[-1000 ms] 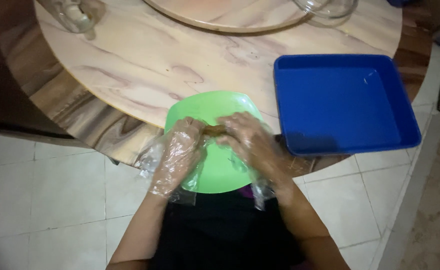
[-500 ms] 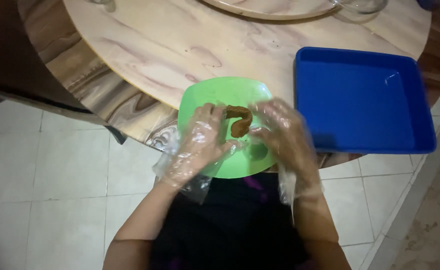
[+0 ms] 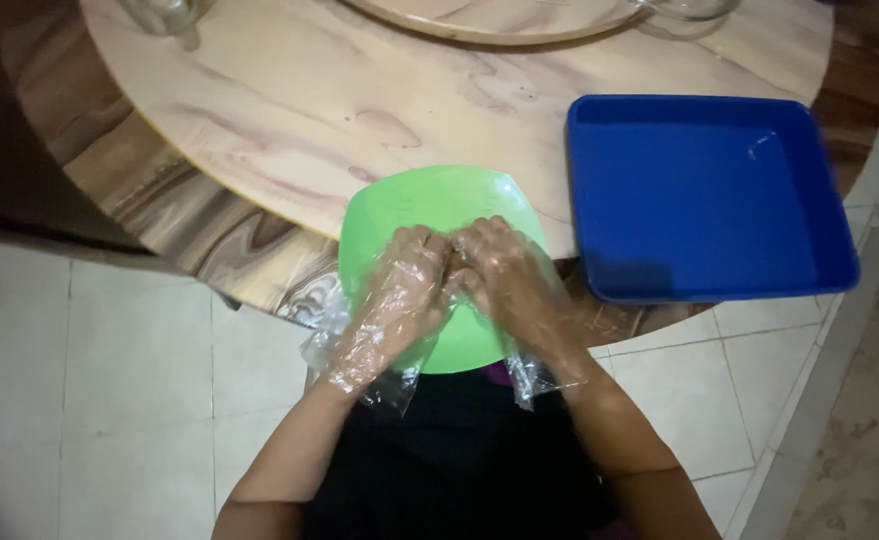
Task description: Kneading and shaping a small piece of brown dough or paste on a green plastic mat.
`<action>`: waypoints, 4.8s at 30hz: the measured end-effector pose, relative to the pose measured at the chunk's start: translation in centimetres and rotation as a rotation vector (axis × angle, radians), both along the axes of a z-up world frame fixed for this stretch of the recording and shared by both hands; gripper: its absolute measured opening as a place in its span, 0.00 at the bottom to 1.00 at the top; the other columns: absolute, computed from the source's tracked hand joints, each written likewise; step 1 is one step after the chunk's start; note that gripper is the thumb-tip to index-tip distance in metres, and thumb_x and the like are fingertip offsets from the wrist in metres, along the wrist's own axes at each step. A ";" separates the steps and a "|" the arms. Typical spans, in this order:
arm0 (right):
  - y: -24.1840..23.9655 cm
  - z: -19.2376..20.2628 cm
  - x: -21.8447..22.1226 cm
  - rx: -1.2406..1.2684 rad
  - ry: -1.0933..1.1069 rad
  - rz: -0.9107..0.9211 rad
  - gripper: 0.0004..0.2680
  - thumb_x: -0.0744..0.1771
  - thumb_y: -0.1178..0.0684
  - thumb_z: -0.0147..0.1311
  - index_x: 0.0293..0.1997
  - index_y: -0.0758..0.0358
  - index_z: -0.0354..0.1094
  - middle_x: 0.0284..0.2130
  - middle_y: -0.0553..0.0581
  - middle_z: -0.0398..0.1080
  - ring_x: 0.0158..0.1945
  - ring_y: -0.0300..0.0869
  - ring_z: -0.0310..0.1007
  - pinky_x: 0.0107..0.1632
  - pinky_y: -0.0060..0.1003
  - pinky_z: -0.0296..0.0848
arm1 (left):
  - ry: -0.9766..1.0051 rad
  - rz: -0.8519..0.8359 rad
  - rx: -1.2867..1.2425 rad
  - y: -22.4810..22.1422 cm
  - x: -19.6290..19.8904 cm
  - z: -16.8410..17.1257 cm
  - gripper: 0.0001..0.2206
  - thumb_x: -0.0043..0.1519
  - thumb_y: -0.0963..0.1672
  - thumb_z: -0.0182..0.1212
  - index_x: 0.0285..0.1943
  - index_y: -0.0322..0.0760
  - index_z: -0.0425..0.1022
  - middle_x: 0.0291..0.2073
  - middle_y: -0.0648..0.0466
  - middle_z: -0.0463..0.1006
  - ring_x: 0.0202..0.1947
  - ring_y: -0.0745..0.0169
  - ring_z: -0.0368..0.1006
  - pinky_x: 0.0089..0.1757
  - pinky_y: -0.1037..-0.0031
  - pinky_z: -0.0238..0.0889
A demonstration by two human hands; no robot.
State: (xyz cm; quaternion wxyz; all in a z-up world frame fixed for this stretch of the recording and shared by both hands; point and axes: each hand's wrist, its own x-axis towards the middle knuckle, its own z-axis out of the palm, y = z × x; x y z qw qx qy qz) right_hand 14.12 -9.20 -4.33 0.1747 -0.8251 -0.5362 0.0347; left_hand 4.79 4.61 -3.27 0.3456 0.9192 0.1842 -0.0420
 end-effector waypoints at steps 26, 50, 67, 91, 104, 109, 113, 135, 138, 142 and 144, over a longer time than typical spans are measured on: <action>-2.4 2.8 0.8 0.136 0.249 -0.108 0.17 0.62 0.50 0.67 0.56 0.53 0.72 0.41 0.62 0.75 0.45 0.58 0.76 0.53 0.54 0.72 | -0.161 -0.074 0.087 3.0 -1.1 -2.1 0.07 0.58 0.45 0.65 0.41 0.39 0.80 0.32 0.47 0.77 0.40 0.44 0.78 0.43 0.58 0.73; -0.6 -2.0 0.0 0.164 0.106 0.039 0.19 0.65 0.46 0.60 0.61 0.58 0.68 0.40 0.59 0.74 0.48 0.52 0.75 0.52 0.51 0.75 | -0.348 -0.035 -0.127 -0.9 -1.3 -1.0 0.16 0.52 0.42 0.72 0.45 0.26 0.76 0.37 0.37 0.77 0.40 0.38 0.78 0.38 0.55 0.77; 0.7 -1.5 0.1 0.360 0.080 0.054 0.17 0.59 0.70 0.57 0.49 0.57 0.75 0.32 0.54 0.73 0.38 0.50 0.76 0.42 0.43 0.75 | -0.424 -0.066 -0.163 2.6 -1.2 -3.0 0.12 0.57 0.35 0.61 0.50 0.31 0.78 0.32 0.44 0.79 0.36 0.50 0.79 0.38 0.73 0.71; -0.7 1.0 0.6 0.034 0.276 0.070 0.26 0.62 0.53 0.67 0.68 0.51 0.65 0.54 0.59 0.71 0.58 0.59 0.72 0.61 0.59 0.69 | -0.401 -0.128 -0.047 2.9 -2.9 -1.7 0.27 0.53 0.52 0.73 0.54 0.29 0.76 0.45 0.37 0.77 0.50 0.36 0.74 0.48 0.52 0.72; 0.4 0.1 0.7 0.182 0.337 -0.026 0.12 0.62 0.61 0.67 0.47 0.58 0.74 0.37 0.53 0.70 0.48 0.48 0.72 0.51 0.48 0.73 | -0.485 -0.172 -0.218 3.5 -1.5 -2.1 0.07 0.55 0.41 0.73 0.36 0.33 0.79 0.31 0.46 0.79 0.41 0.48 0.78 0.44 0.65 0.70; 0.4 -0.5 1.1 0.252 0.271 0.009 0.09 0.61 0.61 0.69 0.39 0.56 0.74 0.31 0.50 0.69 0.41 0.47 0.73 0.45 0.45 0.75 | -0.558 -0.211 -0.269 4.4 -1.0 -1.5 0.04 0.56 0.39 0.70 0.32 0.34 0.78 0.26 0.48 0.78 0.35 0.52 0.78 0.41 0.67 0.70; 0.6 -1.5 1.8 0.292 0.241 0.037 0.07 0.62 0.61 0.68 0.35 0.54 0.74 0.29 0.48 0.70 0.39 0.45 0.74 0.45 0.40 0.74 | -0.574 -0.196 -0.307 4.9 -0.6 -3.2 0.03 0.57 0.38 0.65 0.30 0.36 0.78 0.24 0.49 0.78 0.32 0.55 0.78 0.37 0.69 0.71; -1.8 0.9 -1.1 0.233 0.031 0.187 0.21 0.63 0.59 0.65 0.64 0.70 0.67 0.55 0.69 0.71 0.59 0.60 0.71 0.59 0.52 0.74 | -0.797 -0.297 0.291 3.8 -4.3 -5.3 0.15 0.61 0.43 0.67 0.54 0.31 0.76 0.47 0.41 0.77 0.48 0.42 0.74 0.44 0.61 0.72; -0.6 3.1 -2.0 -0.063 0.120 0.056 0.21 0.68 0.52 0.56 0.69 0.65 0.59 0.56 0.67 0.67 0.62 0.58 0.67 0.62 0.58 0.69 | -0.713 -0.265 0.379 2.9 -3.2 -6.0 0.13 0.62 0.45 0.66 0.52 0.35 0.76 0.42 0.46 0.77 0.44 0.50 0.74 0.40 0.67 0.71; 1.2 3.4 -1.6 -0.248 0.069 0.016 0.19 0.69 0.49 0.54 0.68 0.62 0.59 0.52 0.62 0.68 0.60 0.54 0.69 0.61 0.53 0.70 | -0.574 -0.205 0.516 2.6 -2.0 -6.9 0.11 0.63 0.48 0.63 0.48 0.41 0.77 0.35 0.54 0.76 0.36 0.62 0.74 0.35 0.77 0.70; 1.4 2.0 -1.0 -0.344 -0.127 0.066 0.15 0.69 0.50 0.53 0.62 0.60 0.63 0.46 0.58 0.69 0.56 0.50 0.70 0.59 0.46 0.72 | -0.541 -0.232 0.400 2.7 -1.3 -7.8 0.09 0.65 0.49 0.59 0.42 0.41 0.76 0.30 0.56 0.74 0.32 0.62 0.73 0.32 0.79 0.67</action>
